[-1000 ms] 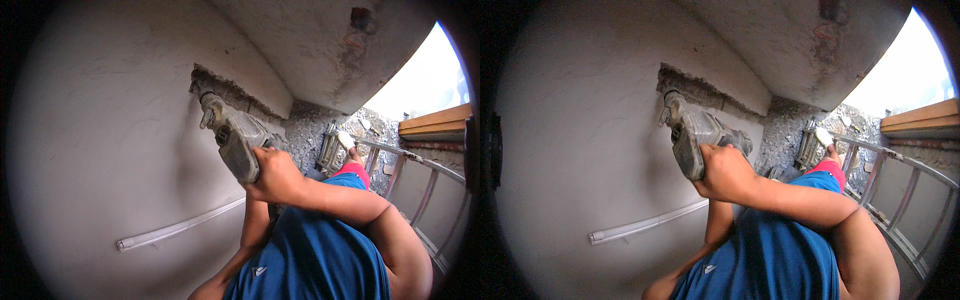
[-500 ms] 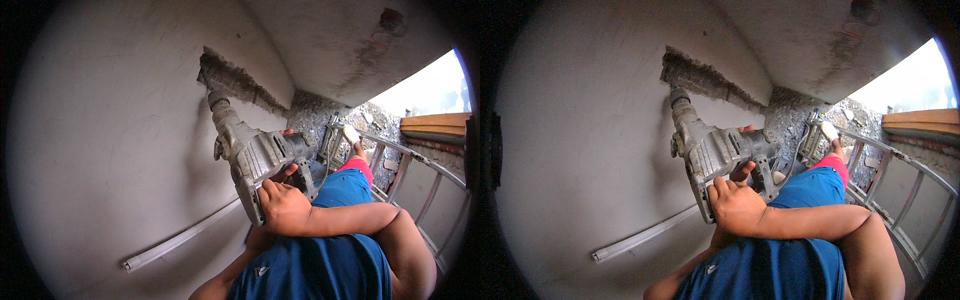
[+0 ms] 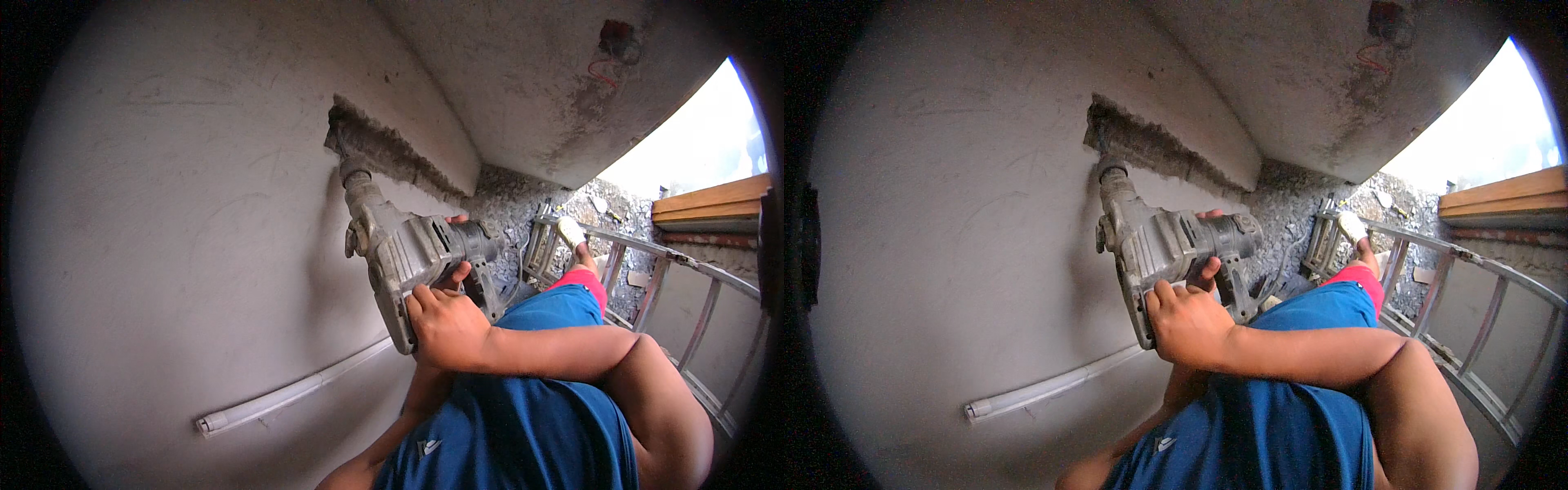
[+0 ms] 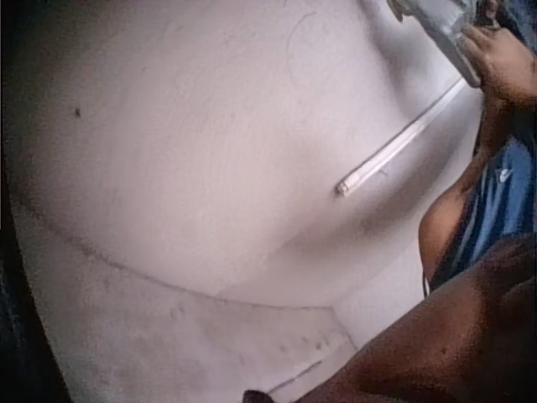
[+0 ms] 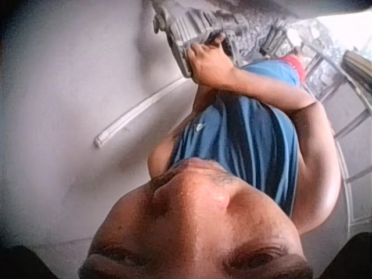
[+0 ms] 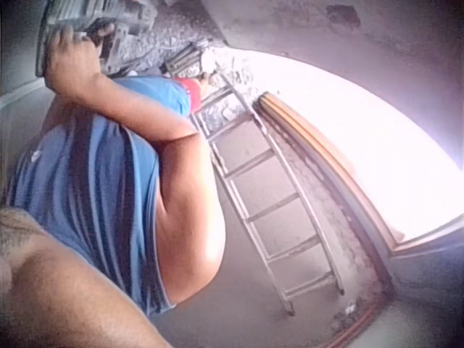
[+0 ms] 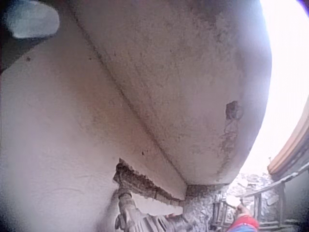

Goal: The person uses a rotary hammer drill to chip away a section of a concrete wall, creating a rectangular recess. Debris falls to the floor as the tool is repositioned to widen and deepen the opening.

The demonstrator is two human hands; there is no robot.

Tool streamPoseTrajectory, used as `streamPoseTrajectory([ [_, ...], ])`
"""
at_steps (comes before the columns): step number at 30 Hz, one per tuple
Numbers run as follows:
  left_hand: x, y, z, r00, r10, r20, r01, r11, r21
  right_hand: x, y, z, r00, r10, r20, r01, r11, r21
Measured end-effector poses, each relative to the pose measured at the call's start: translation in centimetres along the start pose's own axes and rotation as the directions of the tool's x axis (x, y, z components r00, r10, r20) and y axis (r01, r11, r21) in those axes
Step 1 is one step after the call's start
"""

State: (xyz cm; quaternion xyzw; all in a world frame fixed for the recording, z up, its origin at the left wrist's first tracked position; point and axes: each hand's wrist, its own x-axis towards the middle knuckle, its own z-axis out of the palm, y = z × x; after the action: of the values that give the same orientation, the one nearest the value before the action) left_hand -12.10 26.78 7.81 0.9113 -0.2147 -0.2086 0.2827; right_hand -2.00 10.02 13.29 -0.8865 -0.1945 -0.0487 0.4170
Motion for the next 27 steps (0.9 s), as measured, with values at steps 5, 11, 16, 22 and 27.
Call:
streamPoseTrajectory([
  [5, 1.3, 2.3, -1.3, 0.996, -0.003, -0.093, -0.006, 0.995, -0.1, -0.1, 0.4, 0.4, 0.998, 0.05, -0.032, -0.05, 0.999, 0.003],
  [11, 3.0, 2.6, -1.3, 0.977, -0.023, -0.21, -0.034, 0.964, -0.262, -0.1, -0.3, -2.3, 0.993, 0.108, 0.058, -0.112, 0.991, 0.073],
  [16, 11.0, 2.0, -0.9, 0.9, -0.035, -0.434, -0.226, 0.814, -0.535, 0.4, 0.7, -4.4, 0.987, 0.15, -0.052, -0.145, 0.985, 0.089],
  [22, 20.5, 0.4, -0.2, 0.849, -0.119, -0.515, -0.38, 0.541, -0.75, 2.9, 1.8, -11.0, 0.955, 0.28, -0.097, -0.216, 0.882, 0.419],
  [27, 21.8, 2.3, -0.4, 0.818, -0.101, -0.566, -0.496, 0.374, -0.783, 2.6, 0.2, -13.5, 0.954, 0.235, -0.186, -0.148, 0.909, 0.39],
])
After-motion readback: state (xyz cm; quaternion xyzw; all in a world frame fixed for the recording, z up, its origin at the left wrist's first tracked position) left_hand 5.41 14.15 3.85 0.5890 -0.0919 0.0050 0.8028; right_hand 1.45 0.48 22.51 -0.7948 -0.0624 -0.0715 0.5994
